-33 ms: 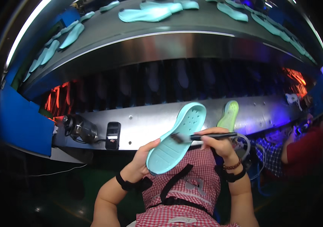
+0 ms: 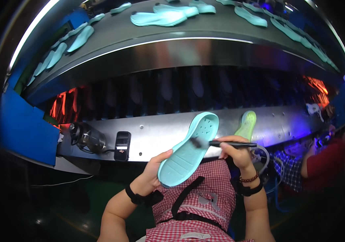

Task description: Applying adhesive to shoe soles with a brush and placing them onto a conveyor belt system.

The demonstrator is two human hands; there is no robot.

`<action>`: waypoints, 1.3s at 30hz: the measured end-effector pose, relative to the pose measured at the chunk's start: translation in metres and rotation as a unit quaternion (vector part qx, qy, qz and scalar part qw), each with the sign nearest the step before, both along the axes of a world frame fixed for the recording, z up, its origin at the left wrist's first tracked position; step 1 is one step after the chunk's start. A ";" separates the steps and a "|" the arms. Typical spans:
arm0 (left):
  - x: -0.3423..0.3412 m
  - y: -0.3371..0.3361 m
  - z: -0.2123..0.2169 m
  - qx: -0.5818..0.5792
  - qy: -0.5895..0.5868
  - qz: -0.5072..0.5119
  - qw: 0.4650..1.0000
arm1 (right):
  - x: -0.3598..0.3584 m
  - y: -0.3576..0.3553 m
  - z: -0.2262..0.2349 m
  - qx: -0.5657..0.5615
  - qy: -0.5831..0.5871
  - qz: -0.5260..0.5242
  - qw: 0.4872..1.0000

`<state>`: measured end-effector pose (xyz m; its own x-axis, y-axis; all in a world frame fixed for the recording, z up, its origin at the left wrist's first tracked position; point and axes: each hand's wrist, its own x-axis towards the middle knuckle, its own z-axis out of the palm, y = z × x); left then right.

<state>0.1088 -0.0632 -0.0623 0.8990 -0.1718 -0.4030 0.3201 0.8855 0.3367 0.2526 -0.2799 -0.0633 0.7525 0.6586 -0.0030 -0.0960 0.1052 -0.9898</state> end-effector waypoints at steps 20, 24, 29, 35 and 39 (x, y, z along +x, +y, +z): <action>0.171 0.172 0.171 -0.041 -0.215 0.447 0.867 | -0.025 -0.018 -0.030 0.248 0.160 -0.072 0.953; 0.223 0.143 0.172 0.371 -0.128 0.335 0.857 | -0.022 -0.031 -0.039 0.235 0.192 -0.125 0.945; 0.282 0.103 0.200 0.901 -0.077 0.062 0.422 | -0.011 -0.032 -0.038 0.213 0.246 -0.169 0.930; 0.337 0.101 0.205 0.948 0.082 -0.166 0.257 | 0.001 -0.030 -0.053 0.199 0.299 -0.178 0.916; 0.360 0.125 0.199 0.943 0.043 -0.213 0.251 | 0.006 -0.038 -0.070 0.192 0.319 -0.191 0.908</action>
<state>0.4685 0.0621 0.1371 0.9349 0.3249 -0.1430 0.3289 -0.9443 0.0046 0.2589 -0.3181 -0.1335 0.8523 0.3946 -0.3433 -0.5206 0.5766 -0.6297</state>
